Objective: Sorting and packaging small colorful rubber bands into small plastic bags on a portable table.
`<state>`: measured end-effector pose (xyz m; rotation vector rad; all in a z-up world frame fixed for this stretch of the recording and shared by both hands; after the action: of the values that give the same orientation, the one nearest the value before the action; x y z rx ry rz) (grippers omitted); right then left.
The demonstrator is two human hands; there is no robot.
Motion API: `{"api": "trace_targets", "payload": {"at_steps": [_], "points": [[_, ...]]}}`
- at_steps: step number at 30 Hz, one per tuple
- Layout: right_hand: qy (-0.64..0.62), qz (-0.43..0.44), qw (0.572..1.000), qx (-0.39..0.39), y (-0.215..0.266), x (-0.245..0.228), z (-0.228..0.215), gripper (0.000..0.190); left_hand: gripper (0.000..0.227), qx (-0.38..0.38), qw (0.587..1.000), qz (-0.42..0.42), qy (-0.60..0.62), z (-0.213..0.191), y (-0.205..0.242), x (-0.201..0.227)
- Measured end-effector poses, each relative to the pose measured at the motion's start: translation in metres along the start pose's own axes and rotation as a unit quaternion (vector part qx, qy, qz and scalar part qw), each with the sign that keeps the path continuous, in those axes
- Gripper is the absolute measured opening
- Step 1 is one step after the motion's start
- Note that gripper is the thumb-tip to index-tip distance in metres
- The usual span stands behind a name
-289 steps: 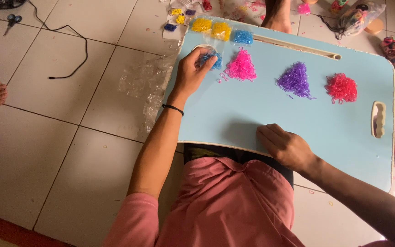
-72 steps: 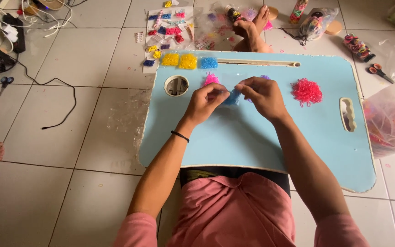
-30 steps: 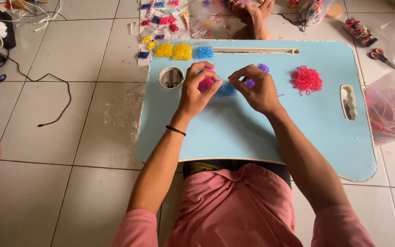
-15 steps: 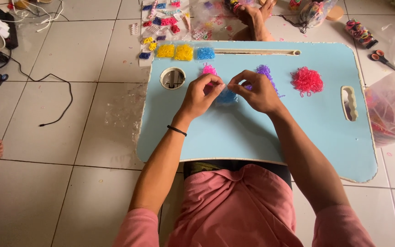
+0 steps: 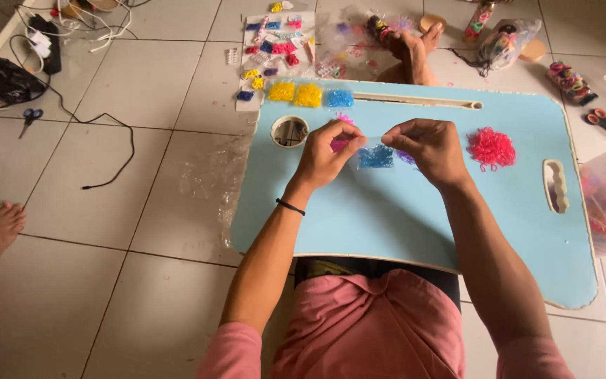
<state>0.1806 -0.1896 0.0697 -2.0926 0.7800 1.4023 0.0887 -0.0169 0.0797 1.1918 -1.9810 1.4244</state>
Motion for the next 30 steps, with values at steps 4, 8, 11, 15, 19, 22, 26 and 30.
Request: {"api": "trace_targets", "payload": {"at_steps": [4,8,11,15,19,22,26,30], "points": [[-0.067,0.012,0.998,-0.013,-0.014,0.000,0.010,0.014,0.011,0.023,0.999,0.012,0.029,-0.012,-0.001,-0.001],[-0.029,-0.023,0.997,-0.074,-0.038,-0.019,0.018,0.014,0.014,0.043,0.999,0.018,0.014,-0.034,-0.003,0.006],[-0.012,-0.071,0.994,-0.082,-0.042,-0.079,0.026,0.011,0.019,0.058,0.998,0.007,0.025,-0.056,-0.004,0.002],[0.022,-0.201,0.977,-0.074,-0.078,-0.077,0.023,0.084,0.014,0.077,0.984,-0.020,0.162,-0.081,-0.012,0.000],[-0.150,-0.128,0.978,-0.074,-0.125,-0.037,0.001,0.008,0.020,0.195,0.968,-0.096,0.128,-0.125,0.020,-0.043],[-0.060,-0.080,0.995,-0.024,-0.150,-0.006,-0.009,0.013,0.028,0.249,0.940,-0.189,0.140,-0.127,0.052,-0.089],[0.018,-0.062,0.998,0.029,-0.188,0.029,0.000,0.013,0.027,0.279,0.928,-0.232,0.079,-0.124,0.062,-0.107],[0.127,-0.064,0.988,0.055,-0.201,0.053,0.017,0.011,0.025,0.274,0.936,-0.218,0.046,-0.124,0.062,-0.092]]}}
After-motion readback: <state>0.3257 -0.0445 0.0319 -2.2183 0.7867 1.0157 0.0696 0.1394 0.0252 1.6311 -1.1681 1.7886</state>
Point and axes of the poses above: each hand's wrist, its own y-axis away from the middle knuckle, its own z-axis out of the palm, x = y × z, the point moved 9 cm from there along -y, towards the middle knuckle, and after that the axes turned 14 degrees about -x, right-handed, at the moved point
